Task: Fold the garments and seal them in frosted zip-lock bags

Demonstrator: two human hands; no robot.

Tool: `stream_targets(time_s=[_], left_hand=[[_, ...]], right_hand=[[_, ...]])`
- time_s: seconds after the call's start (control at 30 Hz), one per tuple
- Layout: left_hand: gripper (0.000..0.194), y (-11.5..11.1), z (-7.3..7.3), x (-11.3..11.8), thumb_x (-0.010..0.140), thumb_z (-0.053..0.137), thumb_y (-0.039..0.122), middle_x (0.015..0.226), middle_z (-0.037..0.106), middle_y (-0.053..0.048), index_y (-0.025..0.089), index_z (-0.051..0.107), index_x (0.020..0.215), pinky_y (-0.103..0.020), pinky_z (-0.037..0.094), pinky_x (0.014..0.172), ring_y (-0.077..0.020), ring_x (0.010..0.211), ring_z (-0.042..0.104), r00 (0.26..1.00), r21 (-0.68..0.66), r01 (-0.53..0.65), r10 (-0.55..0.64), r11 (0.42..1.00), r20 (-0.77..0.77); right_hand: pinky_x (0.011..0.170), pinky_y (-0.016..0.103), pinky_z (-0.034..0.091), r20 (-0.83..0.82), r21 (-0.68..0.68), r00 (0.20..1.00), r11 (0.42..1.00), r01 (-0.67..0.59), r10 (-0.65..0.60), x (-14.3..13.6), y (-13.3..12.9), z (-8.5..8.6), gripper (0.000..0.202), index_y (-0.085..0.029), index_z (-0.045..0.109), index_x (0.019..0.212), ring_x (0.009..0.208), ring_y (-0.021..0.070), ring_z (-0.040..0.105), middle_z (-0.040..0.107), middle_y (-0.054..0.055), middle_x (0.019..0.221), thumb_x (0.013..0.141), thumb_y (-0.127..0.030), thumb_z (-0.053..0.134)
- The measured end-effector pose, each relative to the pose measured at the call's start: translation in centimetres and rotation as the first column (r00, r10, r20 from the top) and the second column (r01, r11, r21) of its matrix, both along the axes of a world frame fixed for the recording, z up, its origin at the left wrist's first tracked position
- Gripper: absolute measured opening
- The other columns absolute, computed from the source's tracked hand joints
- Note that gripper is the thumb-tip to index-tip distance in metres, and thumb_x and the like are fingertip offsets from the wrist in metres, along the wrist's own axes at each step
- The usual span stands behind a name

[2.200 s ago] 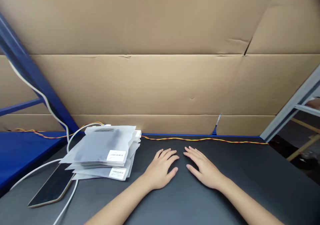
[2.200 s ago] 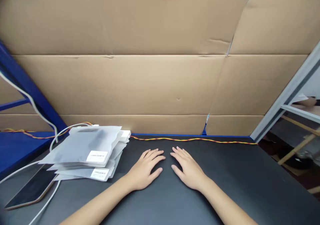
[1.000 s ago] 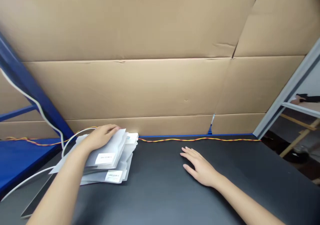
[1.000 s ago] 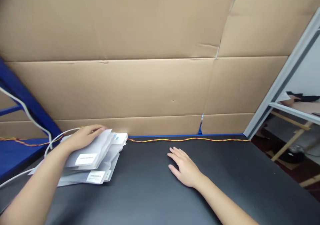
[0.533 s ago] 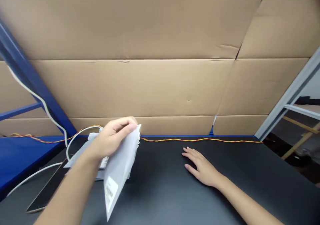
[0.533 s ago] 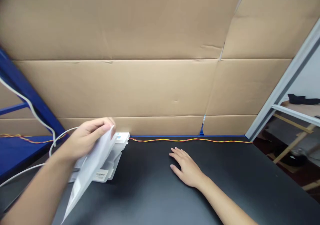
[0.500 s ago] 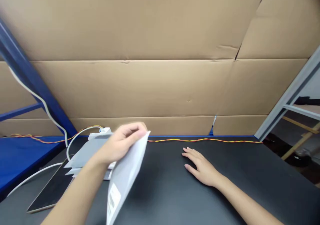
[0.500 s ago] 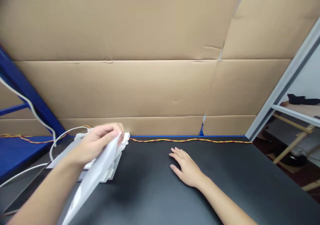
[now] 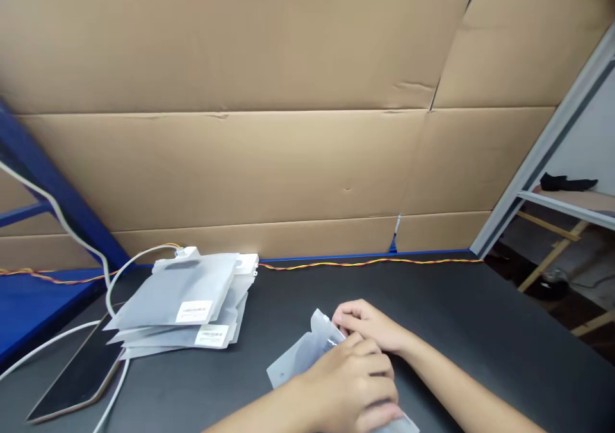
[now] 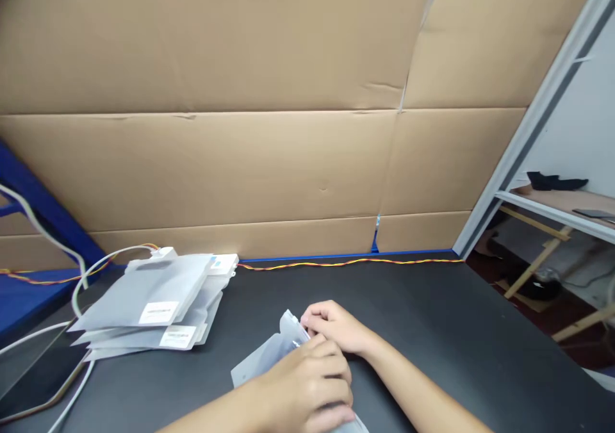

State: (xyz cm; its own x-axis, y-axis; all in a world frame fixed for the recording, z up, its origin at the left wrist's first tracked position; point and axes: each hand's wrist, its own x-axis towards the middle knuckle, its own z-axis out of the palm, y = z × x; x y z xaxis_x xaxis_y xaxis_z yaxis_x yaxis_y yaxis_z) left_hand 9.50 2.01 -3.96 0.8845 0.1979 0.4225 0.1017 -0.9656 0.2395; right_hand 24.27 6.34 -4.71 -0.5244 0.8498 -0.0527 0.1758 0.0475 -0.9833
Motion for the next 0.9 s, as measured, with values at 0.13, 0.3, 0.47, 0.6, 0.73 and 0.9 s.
stream_targets(time_s=[0.13,0.3,0.47,0.6,0.73,0.9], left_hand=[[0.014,-0.7,0.6,0.0,0.098,0.058,0.035,0.089,0.072,0.002,0.025,0.066,0.091,-0.027,0.043,0.091,-0.0159,0.089,0.061,0.996,-0.101,0.077,-0.08,0.992,-0.027],[0.01,0.0,2.4,-1.1,0.096,0.058,0.031,0.102,0.072,-0.001,0.027,0.067,0.097,-0.035,0.04,0.097,-0.0208,0.097,0.062,1.0,-0.128,-0.011,0.01,0.992,-0.005],[0.021,4.4,1.9,-4.2,0.095,0.053,0.028,0.106,0.068,-0.005,0.025,0.064,0.113,-0.036,0.044,0.087,-0.0235,0.098,0.061,0.83,-0.375,-0.509,0.557,0.775,0.025],[0.024,6.0,0.2,-5.1,0.097,0.05,0.032,0.08,0.068,0.001,0.022,0.07,0.09,-0.029,0.044,0.079,-0.0169,0.074,0.061,0.896,-0.587,-0.408,0.431,0.7,-0.109],[0.027,6.0,-0.3,-4.8,0.093,0.054,0.033,0.072,0.061,0.001,0.018,0.065,0.072,-0.025,0.04,0.065,-0.0152,0.068,0.054,0.901,-0.711,-0.311,0.433,0.631,-0.009],[0.031,8.1,-0.6,-5.8,0.095,0.046,0.036,0.069,0.052,0.002,0.019,0.053,0.07,-0.025,0.04,0.066,-0.0156,0.068,0.05,0.795,-0.747,-0.355,0.602,0.562,0.075]], right_hand=[[0.052,0.021,0.033,0.005,0.015,1.0,1.0,0.0,0.0,-0.6,-0.1,-0.7,0.026,-0.016,0.065,0.073,0.054,0.0088,0.042,0.052,-0.006,0.058,0.083,-0.04,0.068],[0.057,0.023,0.037,0.0,0.038,1.0,0.999,-0.016,0.016,0.8,0.1,-1.0,0.02,-0.016,0.063,0.069,0.058,0.0099,0.046,0.056,-0.005,0.062,0.077,-0.032,0.07],[0.06,0.023,0.035,-0.016,0.076,1.0,0.997,-0.01,0.011,3.3,0.5,-0.3,0.024,-0.017,0.059,0.072,0.059,0.0098,0.043,0.05,-0.006,0.062,0.086,-0.035,0.063],[0.059,0.023,0.031,0.022,0.14,1.0,0.99,0.001,-0.004,2.3,-0.3,-0.4,0.024,-0.017,0.058,0.072,0.061,0.0103,0.038,0.044,-0.006,0.063,0.089,-0.034,0.061],[0.057,0.023,0.028,0.103,0.217,0.995,0.976,-0.009,-0.013,1.7,-0.7,-0.4,0.025,-0.018,0.054,0.065,0.06,0.01,0.035,0.039,-0.007,0.061,0.088,-0.027,0.056],[0.057,0.022,0.03,0.183,0.171,0.983,0.983,-0.063,0.032,4.2,0.2,1.5,0.02,-0.017,0.056,0.065,0.06,0.0102,0.039,0.045,-0.006,0.061,0.083,-0.024,0.057]])
